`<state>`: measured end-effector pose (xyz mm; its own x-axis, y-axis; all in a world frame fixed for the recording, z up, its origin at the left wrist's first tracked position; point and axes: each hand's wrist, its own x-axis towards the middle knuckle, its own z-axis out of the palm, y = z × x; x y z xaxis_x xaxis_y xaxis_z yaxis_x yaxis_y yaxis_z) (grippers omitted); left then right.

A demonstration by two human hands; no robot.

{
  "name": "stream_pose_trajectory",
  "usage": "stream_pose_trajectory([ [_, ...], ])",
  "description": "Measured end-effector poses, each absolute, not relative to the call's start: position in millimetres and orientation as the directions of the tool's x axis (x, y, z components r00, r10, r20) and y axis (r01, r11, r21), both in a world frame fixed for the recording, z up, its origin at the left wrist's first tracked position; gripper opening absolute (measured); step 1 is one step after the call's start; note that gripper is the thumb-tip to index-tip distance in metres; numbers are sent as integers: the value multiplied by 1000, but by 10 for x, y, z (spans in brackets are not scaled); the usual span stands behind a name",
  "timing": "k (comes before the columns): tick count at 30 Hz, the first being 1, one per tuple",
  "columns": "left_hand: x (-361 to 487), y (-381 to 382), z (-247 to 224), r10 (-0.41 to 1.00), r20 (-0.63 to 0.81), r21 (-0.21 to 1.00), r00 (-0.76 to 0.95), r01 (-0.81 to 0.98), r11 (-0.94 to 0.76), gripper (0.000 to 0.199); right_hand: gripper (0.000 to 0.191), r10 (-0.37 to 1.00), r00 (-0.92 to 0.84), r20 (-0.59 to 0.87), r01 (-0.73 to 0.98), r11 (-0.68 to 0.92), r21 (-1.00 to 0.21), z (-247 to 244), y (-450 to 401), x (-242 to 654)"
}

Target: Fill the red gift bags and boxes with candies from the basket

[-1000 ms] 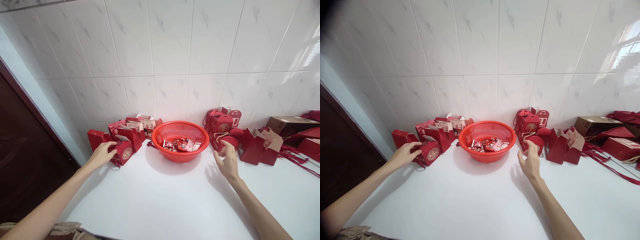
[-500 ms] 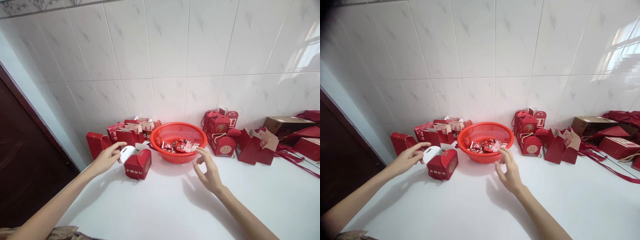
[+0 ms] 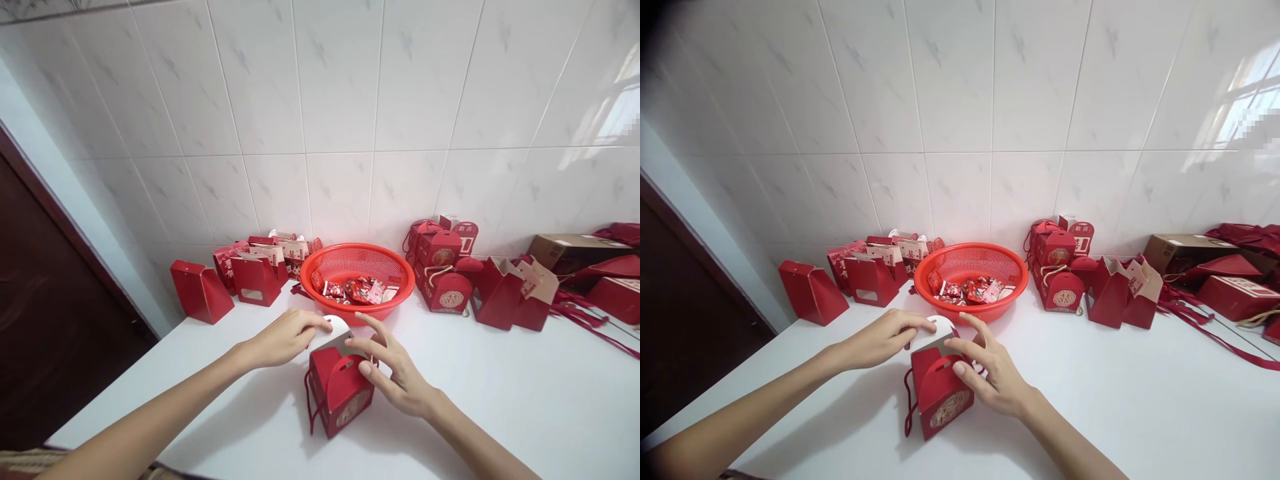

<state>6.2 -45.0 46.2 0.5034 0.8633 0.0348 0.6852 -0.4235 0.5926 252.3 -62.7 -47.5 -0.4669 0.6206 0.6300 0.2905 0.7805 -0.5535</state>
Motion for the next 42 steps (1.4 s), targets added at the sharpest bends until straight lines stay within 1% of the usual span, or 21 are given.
stream_pose_trajectory([
  [2, 117, -402, 458, 854, 23, 593, 519, 681, -429, 39, 25, 630, -406, 662, 281, 775, -566, -437, -627, 2522],
  [4, 168, -369, 446, 860, 3, 566, 509, 709, -422, 34, 19, 638, -341, 691, 273, 770, -577, -414, -616, 2518],
  [6, 222, -354, 421, 878, -5, 528, 478, 747, -404, 37, 23, 659, -283, 697, 292, 751, -592, -414, -593, 2515],
  [9, 299, -356, 364, 902, 39, 512, 429, 767, -387, 43, 29, 707, -212, 675, 336, 701, -629, -448, -555, 2514],
  [12, 350, -372, 308, 902, 77, 531, 426, 748, -399, 44, 31, 742, -191, 643, 361, 662, -657, -478, -536, 2512],
  [15, 367, -383, 256, 894, 46, 567, 446, 725, -391, 48, 32, 776, -205, 596, 366, 626, -689, -468, -548, 2503],
  [17, 366, -381, 222, 894, 19, 616, 447, 700, -363, 49, 37, 799, -216, 562, 347, 601, -720, -448, -566, 2493],
  [21, 361, -372, 183, 881, -65, 727, 469, 627, -280, 48, 44, 819, -240, 522, 293, 574, -765, -423, -599, 2477],
  [24, 352, -385, 220, 849, -168, 781, 501, 593, -195, 49, 46, 843, -234, 484, 280, 535, -797, -411, -614, 2478],
  [27, 317, -403, 336, 801, -294, 765, 521, 630, -129, 49, 43, 874, -241, 422, 273, 479, -834, -365, -619, 2505],
  [30, 232, -406, 491, 710, -375, 735, 597, 658, -165, 29, 35, 886, -319, 337, 273, 426, -862, -279, -616, 2588],
  [31, 192, -401, 535, 681, -400, 723, 613, 668, -177, 29, 35, 884, -353, 307, 277, 412, -868, -249, -613, 2630],
  [32, 149, -394, 568, 652, -431, 710, 624, 680, -183, 39, 37, 880, -385, 278, 284, 399, -872, -221, -608, 2678],
  [33, 105, -385, 587, 622, -465, 698, 631, 693, -182, 55, 42, 874, -417, 249, 295, 389, -873, -197, -602, 2727],
  [35, 22, -362, 585, 567, -516, 684, 642, 708, -179, 90, 59, 854, -487, 184, 335, 377, -863, -167, -586, 2822],
  [37, -37, -336, 541, 543, -521, 679, 659, 705, -204, 117, 79, 817, -566, 110, 393, 384, -836, -162, -568, 2892],
  [38, -56, -323, 511, 548, -502, 681, 670, 696, -227, 125, 88, 795, -601, 78, 417, 395, -819, -167, -559, 2913],
  [39, -68, -309, 481, 558, -471, 686, 683, 681, -255, 128, 95, 774, -631, 54, 433, 409, -803, -177, -551, 2925],
  [41, -79, -278, 428, 558, -411, 712, 721, 636, -296, 126, 106, 740, -671, 35, 440, 437, -784, -203, -539, 2925],
  [42, -81, -260, 407, 548, -392, 732, 739, 611, -301, 123, 108, 731, -681, 35, 437, 445, -782, -217, -533, 2919],
])
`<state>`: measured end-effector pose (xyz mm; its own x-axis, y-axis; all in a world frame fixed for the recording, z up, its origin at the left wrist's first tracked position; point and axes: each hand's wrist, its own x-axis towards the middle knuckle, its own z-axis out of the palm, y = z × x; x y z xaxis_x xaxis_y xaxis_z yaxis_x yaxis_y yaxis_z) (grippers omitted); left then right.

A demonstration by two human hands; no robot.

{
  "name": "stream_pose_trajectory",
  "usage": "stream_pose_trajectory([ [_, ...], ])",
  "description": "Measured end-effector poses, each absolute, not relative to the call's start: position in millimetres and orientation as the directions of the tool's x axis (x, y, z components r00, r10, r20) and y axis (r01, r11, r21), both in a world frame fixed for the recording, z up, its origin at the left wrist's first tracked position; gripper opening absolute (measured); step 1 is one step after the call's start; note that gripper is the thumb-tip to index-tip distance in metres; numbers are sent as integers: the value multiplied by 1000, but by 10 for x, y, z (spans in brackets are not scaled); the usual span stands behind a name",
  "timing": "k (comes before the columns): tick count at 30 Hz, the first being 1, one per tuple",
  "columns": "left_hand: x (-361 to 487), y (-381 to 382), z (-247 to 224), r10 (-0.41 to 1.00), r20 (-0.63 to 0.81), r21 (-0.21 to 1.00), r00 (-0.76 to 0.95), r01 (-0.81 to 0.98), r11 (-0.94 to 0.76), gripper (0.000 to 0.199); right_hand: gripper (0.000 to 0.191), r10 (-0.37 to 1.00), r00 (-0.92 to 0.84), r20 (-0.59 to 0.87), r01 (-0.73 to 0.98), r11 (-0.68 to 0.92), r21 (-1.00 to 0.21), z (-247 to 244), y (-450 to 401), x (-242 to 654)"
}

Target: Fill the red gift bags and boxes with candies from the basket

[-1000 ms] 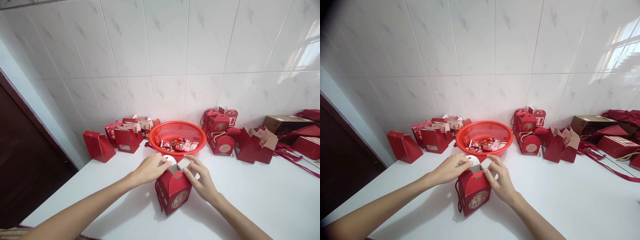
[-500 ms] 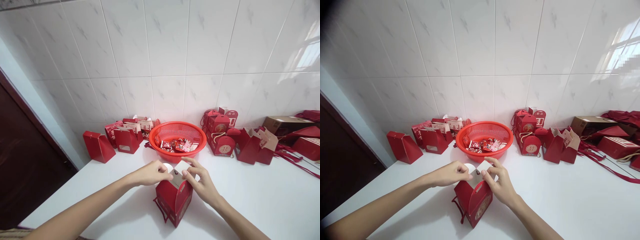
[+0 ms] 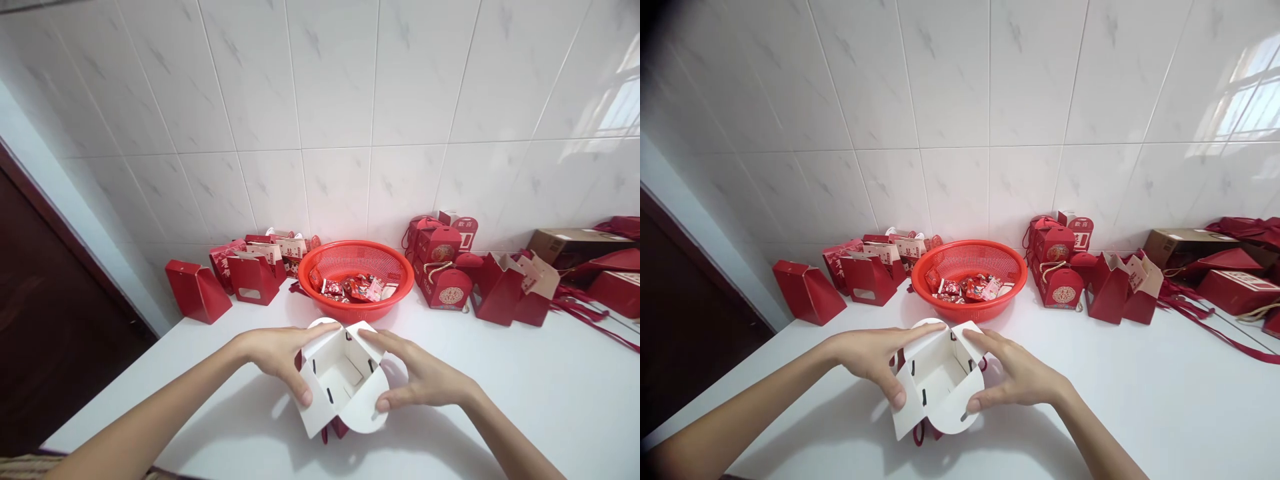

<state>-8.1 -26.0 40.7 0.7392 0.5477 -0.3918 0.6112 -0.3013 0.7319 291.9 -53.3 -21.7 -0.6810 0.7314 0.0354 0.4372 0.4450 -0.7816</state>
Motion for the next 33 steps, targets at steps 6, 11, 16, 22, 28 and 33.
stream_pose_trajectory([
  [6, -124, -110, 307, 609, -470, 701, 639, 690, -183, 117, 101, 754, -654, 60, 451, 453, -769, -246, -506, 2915],
  [11, -132, -101, 373, 733, -491, 503, 472, 840, -204, 94, 96, 786, -613, 79, 495, 460, -738, -241, -485, 2968],
  [16, -37, -108, 758, 794, -378, 352, 476, 867, -352, 50, 96, 771, -627, 109, 457, 477, -751, -250, -477, 2966],
  [22, 207, 396, 857, 829, -82, 328, 554, 800, -502, 31, 85, 775, -605, 183, 388, 488, -782, -246, -488, 2938],
  [28, 606, 1102, 378, 765, -359, 414, 535, 826, -383, 30, 88, 770, -603, 210, 351, 492, -797, -299, -473, 2915],
  [33, 938, 1310, 66, 716, -371, 462, 592, 786, -411, 34, 92, 781, -597, 184, 394, 485, -781, -326, -466, 2905],
])
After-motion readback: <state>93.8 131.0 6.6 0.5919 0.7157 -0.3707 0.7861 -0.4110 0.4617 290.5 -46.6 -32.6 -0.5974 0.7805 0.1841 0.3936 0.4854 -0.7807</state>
